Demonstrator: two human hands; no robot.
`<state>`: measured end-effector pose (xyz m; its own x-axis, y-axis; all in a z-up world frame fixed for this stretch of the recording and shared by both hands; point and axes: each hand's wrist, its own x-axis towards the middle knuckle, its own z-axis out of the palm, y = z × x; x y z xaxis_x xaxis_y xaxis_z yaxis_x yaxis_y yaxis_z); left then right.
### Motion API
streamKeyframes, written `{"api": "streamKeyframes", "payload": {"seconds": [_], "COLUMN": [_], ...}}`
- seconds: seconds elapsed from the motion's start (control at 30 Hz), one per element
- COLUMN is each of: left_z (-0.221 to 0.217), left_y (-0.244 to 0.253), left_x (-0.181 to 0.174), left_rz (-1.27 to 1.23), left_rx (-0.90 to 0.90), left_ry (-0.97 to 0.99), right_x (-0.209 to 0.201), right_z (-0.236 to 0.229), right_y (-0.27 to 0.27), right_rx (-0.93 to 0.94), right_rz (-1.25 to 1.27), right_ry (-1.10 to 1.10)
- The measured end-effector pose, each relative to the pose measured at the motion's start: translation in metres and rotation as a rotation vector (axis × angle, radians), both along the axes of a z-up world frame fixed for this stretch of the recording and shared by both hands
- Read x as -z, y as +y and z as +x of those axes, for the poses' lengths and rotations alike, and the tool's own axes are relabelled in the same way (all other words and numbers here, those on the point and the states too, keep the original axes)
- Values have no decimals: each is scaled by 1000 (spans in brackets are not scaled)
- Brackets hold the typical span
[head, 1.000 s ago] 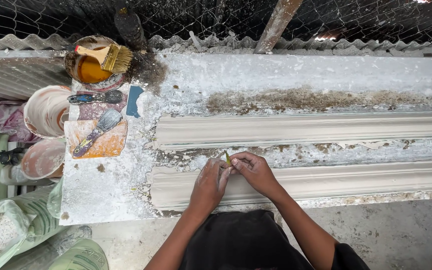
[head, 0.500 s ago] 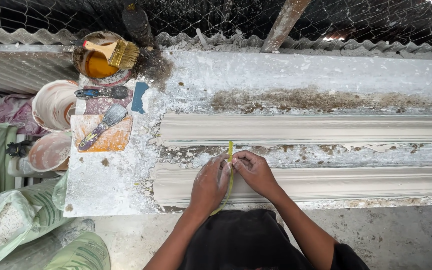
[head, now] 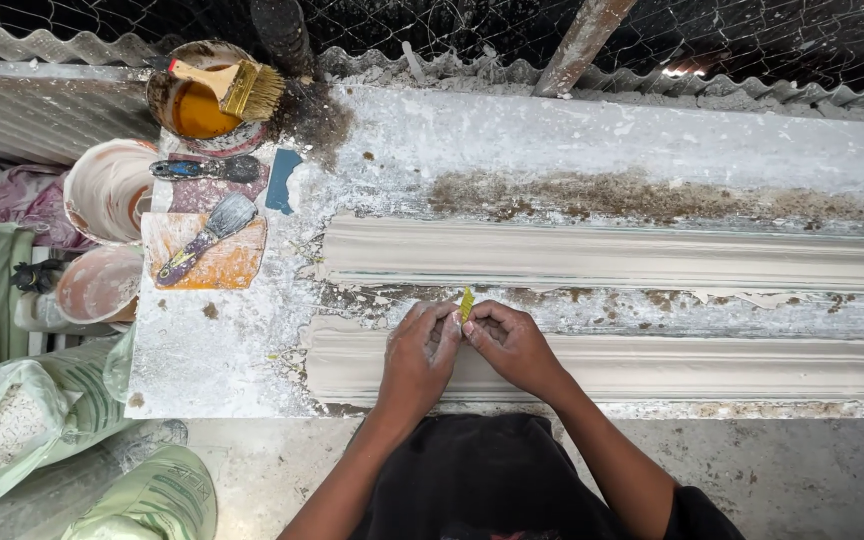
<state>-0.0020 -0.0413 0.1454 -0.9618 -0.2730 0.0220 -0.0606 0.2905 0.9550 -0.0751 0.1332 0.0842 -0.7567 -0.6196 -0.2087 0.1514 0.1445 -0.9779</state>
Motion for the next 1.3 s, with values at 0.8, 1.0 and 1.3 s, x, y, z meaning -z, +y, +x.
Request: {"api": "streamKeyframes", "payload": {"seconds": [0.8, 1.0, 1.3], "left_z": [1, -4, 0], "left_y": [-1, -13, -12], "left_x": [-4, 4, 6], "left_rz": [193, 666, 641], "left_rx": [185, 303, 254], "left_ry": [-85, -186, -148], "right_x": [-46, -17, -41], "right_z": [-22, -22, -19], "right_y": [5, 23, 15], "right_rx": [-1, -97, -135], "right_rz": [92, -66, -70], "right_ry": [-76, -131, -210]}}
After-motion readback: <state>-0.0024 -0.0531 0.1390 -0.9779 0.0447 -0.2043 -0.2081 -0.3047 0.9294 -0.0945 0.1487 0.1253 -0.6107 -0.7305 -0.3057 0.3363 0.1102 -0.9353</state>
